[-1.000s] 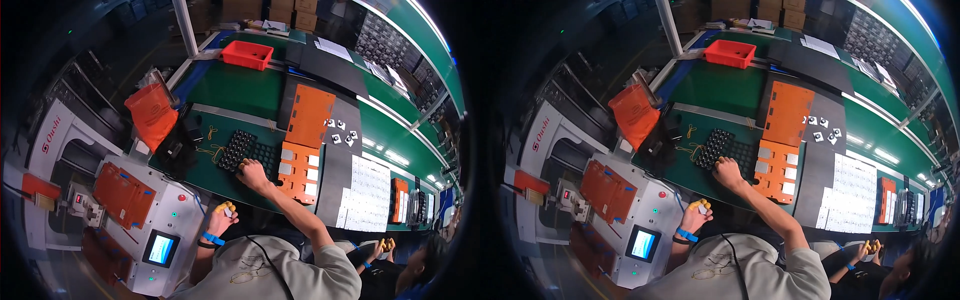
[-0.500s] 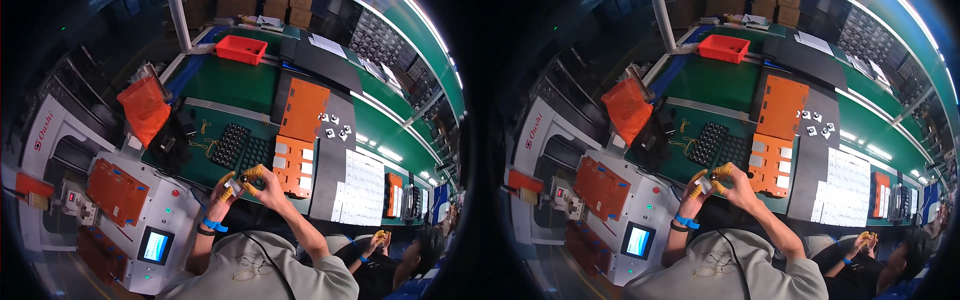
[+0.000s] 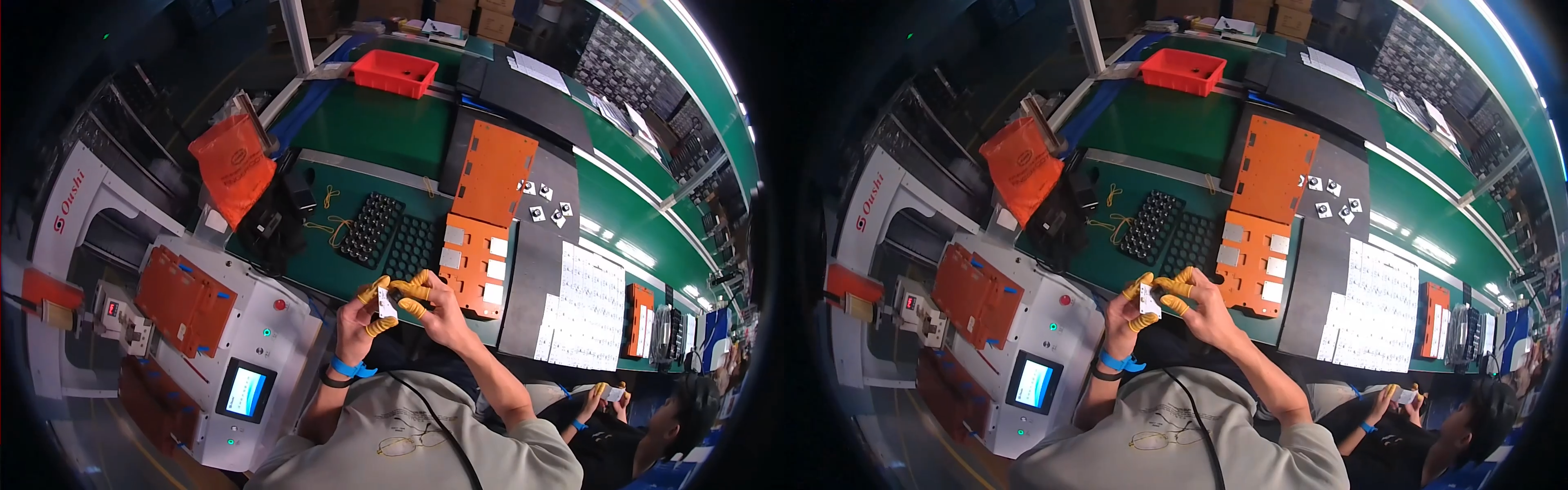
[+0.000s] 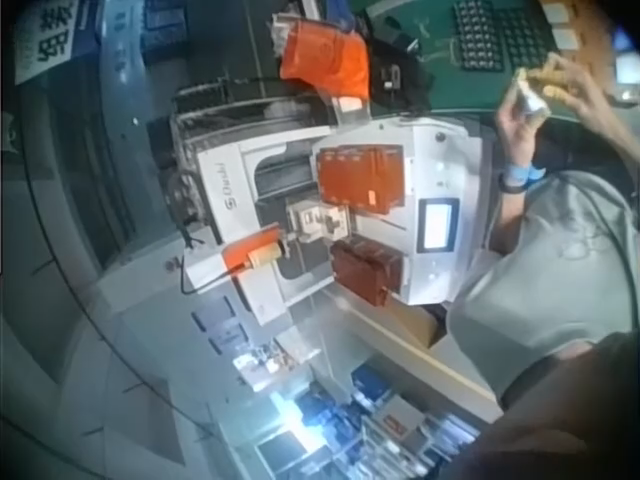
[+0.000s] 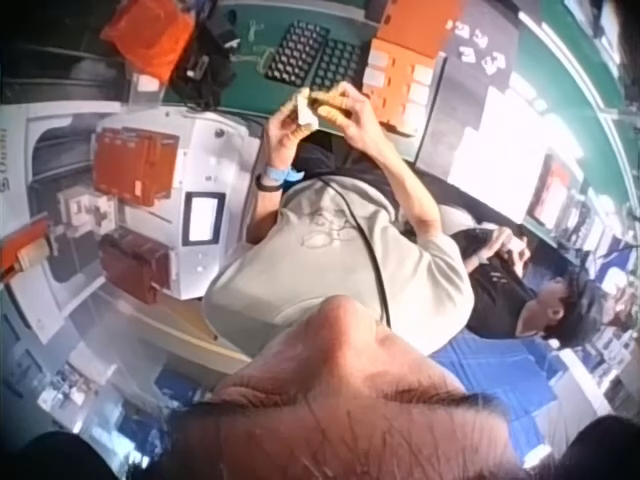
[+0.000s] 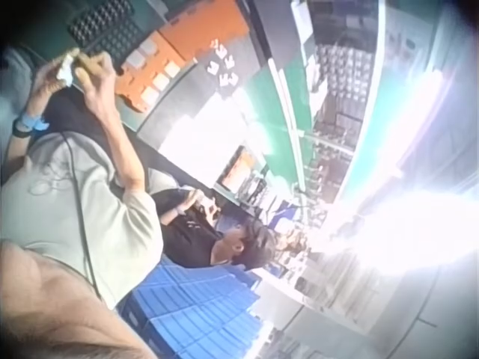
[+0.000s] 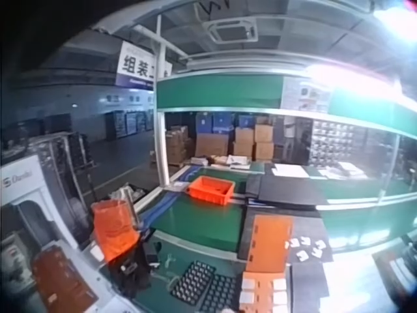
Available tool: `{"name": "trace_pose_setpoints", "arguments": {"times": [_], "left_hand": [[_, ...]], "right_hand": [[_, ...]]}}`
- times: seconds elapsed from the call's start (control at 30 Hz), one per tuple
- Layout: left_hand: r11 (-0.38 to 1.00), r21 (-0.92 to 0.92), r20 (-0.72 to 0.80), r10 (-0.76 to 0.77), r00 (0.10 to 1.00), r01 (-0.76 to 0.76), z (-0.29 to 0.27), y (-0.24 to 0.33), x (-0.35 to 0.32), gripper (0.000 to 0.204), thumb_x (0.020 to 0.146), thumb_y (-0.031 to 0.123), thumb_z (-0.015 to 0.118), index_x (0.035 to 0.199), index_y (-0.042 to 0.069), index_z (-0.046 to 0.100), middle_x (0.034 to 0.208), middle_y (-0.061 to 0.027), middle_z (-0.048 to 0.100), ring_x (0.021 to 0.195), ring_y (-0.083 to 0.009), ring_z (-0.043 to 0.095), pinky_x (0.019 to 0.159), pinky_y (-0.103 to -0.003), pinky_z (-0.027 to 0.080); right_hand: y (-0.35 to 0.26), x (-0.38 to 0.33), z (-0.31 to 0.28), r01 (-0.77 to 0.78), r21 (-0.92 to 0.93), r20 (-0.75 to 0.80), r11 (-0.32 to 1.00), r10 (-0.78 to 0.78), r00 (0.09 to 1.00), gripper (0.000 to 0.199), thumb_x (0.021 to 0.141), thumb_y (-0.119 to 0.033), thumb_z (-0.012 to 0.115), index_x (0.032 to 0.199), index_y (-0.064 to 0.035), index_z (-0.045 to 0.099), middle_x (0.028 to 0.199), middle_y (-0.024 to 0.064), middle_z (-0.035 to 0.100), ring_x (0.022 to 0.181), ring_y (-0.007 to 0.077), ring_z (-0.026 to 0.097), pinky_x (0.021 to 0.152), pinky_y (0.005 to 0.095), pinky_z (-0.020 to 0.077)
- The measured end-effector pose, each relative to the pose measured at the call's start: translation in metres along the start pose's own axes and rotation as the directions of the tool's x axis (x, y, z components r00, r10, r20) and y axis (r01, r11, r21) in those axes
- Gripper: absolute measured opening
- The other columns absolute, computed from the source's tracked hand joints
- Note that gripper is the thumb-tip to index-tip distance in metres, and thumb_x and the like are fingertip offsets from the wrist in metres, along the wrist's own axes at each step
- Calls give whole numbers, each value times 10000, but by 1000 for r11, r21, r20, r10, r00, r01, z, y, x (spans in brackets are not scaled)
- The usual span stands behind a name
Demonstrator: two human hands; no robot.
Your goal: Assembling yellow components into housings on orange boards and processing them through a machine.
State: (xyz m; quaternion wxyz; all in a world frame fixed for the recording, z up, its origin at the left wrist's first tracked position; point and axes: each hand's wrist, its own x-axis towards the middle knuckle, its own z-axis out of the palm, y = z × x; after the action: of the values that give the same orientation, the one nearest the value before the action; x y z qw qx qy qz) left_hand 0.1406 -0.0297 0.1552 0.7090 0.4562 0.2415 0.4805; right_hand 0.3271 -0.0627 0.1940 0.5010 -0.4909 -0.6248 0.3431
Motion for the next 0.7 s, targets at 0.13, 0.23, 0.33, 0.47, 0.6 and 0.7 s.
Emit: {"name": "trace_pose_setpoints", "arguments": {"times": [0.13, 0.23, 0.33, 0.47, 0.6, 0.7], "left_hand": [[950, 284, -13, 142, 990, -132, 11, 6, 0, 647, 738, 67, 861, 1325, 1, 599, 1276, -62, 577, 1141, -180, 595, 962, -301, 508], [891, 421, 14, 179, 984, -169, 13, 9, 0, 643, 734, 67, 860, 1323, 19, 607, 1261, -78, 584, 1126, -187, 602, 933, -310, 523], [883, 438, -13, 194, 981, -169, 19, 12, 0, 630, 721, 92, 867, 1301, 25, 628, 1209, -90, 616, 1088, -206, 621, 915, -324, 525], [765, 605, 18, 263, 965, -220, 19, 13, 2, 606, 712, 124, 873, 1268, 28, 652, 1146, -99, 648, 1047, -226, 639, 898, -337, 526], [623, 738, 83, 300, 950, -261, 29, 23, 5, 596, 709, 143, 876, 1252, 25, 660, 1130, -103, 661, 1027, -235, 649, 893, -343, 525], [825, 530, 29, 215, 976, -198, 32, 12, 6, 600, 734, 126, 868, 1273, 3, 636, 1151, -87, 658, 1069, -206, 641, 925, -330, 524]], "right_hand": [[-3, -3, -4, 49, -134, -4, 990, -51, 999, 289, 862, -143, 739, 1094, 25, 702, 927, 120, 563, 853, 262, 532, 756, 354, 433], [-7, -3, -7, 80, -168, -3, 983, -82, 997, 294, 843, -124, 750, 1090, 27, 700, 916, 124, 562, 850, 275, 532, 751, 360, 436], [-8, -4, -7, 102, -133, -23, 986, -106, 994, 297, 819, -105, 762, 1078, 26, 698, 896, 122, 557, 833, 286, 528, 736, 370, 434], [-8, -6, -7, 157, -292, -26, 943, -172, 985, 297, 795, -85, 772, 1064, 17, 699, 879, 122, 549, 807, 290, 518, 702, 381, 421], [-16, -9, -9, 194, -450, -16, 872, -225, 974, 314, 746, -57, 759, 1046, 17, 700, 891, 127, 559, 787, 311, 514, 664, 403, 420], [-26, -8, -19, 235, -486, 35, 842, -250, 968, 317, 723, -31, 759, 1030, 16, 692, 868, 118, 549, 768, 311, 514, 648, 408, 414]]}}
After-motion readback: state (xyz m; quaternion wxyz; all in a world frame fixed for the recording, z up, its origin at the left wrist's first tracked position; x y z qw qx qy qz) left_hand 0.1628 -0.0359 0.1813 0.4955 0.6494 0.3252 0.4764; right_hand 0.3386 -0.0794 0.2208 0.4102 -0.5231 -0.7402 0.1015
